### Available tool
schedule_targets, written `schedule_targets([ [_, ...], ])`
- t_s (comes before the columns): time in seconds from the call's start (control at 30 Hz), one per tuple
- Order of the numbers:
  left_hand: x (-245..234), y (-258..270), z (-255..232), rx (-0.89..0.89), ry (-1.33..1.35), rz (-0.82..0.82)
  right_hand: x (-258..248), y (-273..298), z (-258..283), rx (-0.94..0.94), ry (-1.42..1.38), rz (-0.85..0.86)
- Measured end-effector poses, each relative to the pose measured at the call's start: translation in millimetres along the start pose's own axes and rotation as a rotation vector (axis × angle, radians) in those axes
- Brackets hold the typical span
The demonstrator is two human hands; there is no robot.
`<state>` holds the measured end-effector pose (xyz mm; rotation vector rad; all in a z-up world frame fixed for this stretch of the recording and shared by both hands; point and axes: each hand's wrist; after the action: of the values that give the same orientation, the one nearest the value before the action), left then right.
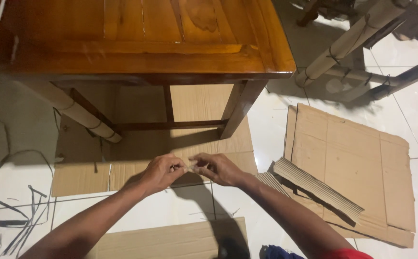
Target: Wrapping wooden chair legs with cardboard and securing them with plastic strips.
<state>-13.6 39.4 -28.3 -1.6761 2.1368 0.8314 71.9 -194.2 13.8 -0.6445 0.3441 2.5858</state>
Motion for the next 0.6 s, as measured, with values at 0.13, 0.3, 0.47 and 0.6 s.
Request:
schedule_targets([
  [0.13,-10,11,-12,-0.022,-0.005,-0.001,4,3,-32,0.073,-0.058,-0.047],
  [0.3,-4,11,21,-0.129,-0.072,0.009,-2,10,-61,0.146,-0.12,-0.123],
  [0.47,-6,6,32,-0.187,-0.126,-0.046,-13,18,-80,0.305,-0.1,-0.197],
  [0.6,-15,6,39,-0.273,-0.208,-0.08,-25,21,-90,0.399,-0.122,-0.266],
])
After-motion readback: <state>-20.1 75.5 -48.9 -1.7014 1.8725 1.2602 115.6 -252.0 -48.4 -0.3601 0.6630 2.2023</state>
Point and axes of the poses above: each hand's wrist, its own y-axis away from the middle knuckle, its own x-axis out of the palm, z = x × y, and after that the axes turned 5 degrees about z, right-handed
